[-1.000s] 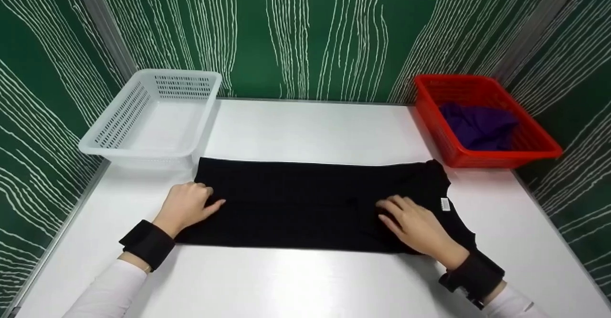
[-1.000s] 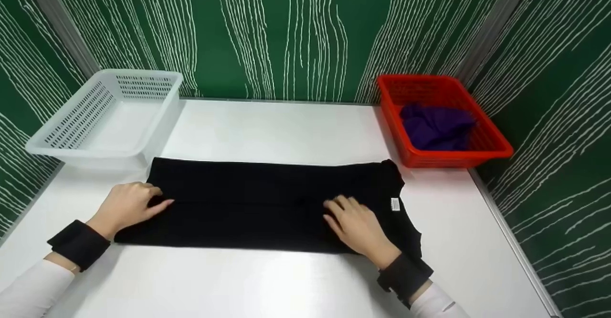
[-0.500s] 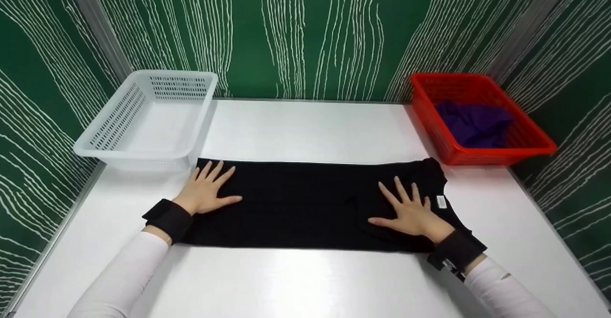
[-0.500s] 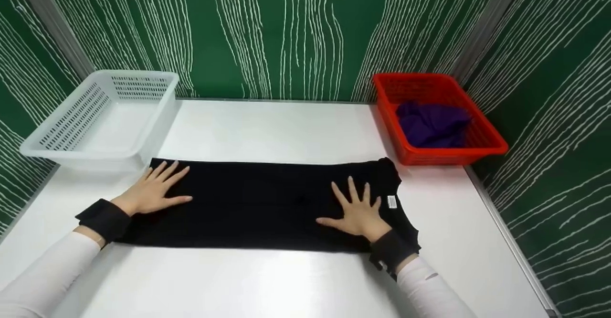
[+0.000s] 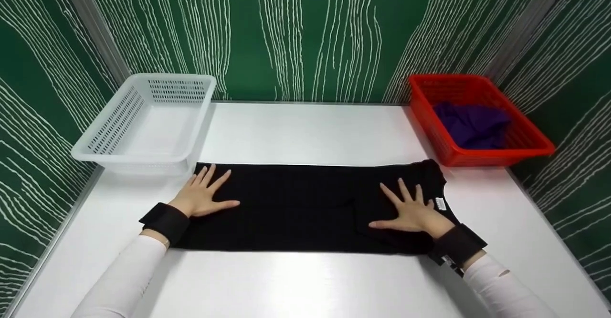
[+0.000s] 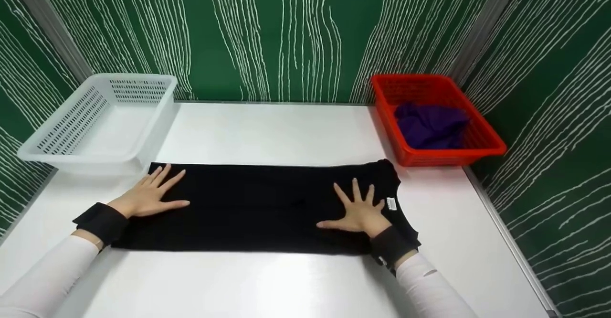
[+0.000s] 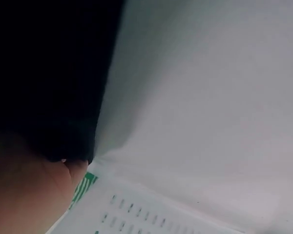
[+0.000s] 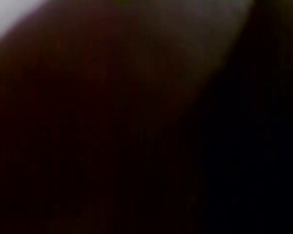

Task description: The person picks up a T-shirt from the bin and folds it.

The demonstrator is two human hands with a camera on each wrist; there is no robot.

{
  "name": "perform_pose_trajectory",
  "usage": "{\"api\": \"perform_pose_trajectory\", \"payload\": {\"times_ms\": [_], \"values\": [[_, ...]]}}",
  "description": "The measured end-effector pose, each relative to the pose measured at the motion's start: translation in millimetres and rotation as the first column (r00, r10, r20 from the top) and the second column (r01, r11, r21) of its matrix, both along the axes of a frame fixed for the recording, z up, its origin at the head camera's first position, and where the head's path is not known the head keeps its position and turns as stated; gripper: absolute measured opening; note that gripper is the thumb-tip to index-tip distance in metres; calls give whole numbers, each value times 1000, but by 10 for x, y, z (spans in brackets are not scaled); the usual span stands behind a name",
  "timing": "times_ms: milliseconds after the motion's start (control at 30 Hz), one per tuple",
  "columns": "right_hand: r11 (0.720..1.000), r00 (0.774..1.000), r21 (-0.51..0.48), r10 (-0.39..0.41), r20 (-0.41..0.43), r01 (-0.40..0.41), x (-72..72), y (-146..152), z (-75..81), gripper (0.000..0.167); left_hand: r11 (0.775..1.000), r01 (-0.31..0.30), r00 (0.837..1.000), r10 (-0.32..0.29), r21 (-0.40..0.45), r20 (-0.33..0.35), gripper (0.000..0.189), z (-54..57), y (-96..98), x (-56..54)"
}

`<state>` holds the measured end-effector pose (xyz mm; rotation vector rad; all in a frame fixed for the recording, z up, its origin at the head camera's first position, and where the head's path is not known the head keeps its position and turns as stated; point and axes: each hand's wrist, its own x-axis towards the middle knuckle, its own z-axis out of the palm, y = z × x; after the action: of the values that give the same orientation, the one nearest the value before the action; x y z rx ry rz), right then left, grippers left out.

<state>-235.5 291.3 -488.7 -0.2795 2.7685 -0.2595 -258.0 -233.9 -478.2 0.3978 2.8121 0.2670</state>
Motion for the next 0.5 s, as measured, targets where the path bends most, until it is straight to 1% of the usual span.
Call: {"api": "perform_pose_trajectory", "payload": {"times_ms": [100,233,400,500], "values": [[1000,1000,-15,18,25,-18,-78,19,36,122,1000,-15,1000,15,-5,7,98,26,4,44],[997,996,-65,50,74,-45,-234,76,74,123,999,-36,999,37,-13,3,96,47,24,138],[984,987,-148,112,116,-94,-472,176,113,123,998,-54,999,54,-33,-7,90,58,62,297],[974,979,-185,158,132,-132,-645,203,156,119,996,-61,998,60,-63,-16,87,101,95,394]]}}
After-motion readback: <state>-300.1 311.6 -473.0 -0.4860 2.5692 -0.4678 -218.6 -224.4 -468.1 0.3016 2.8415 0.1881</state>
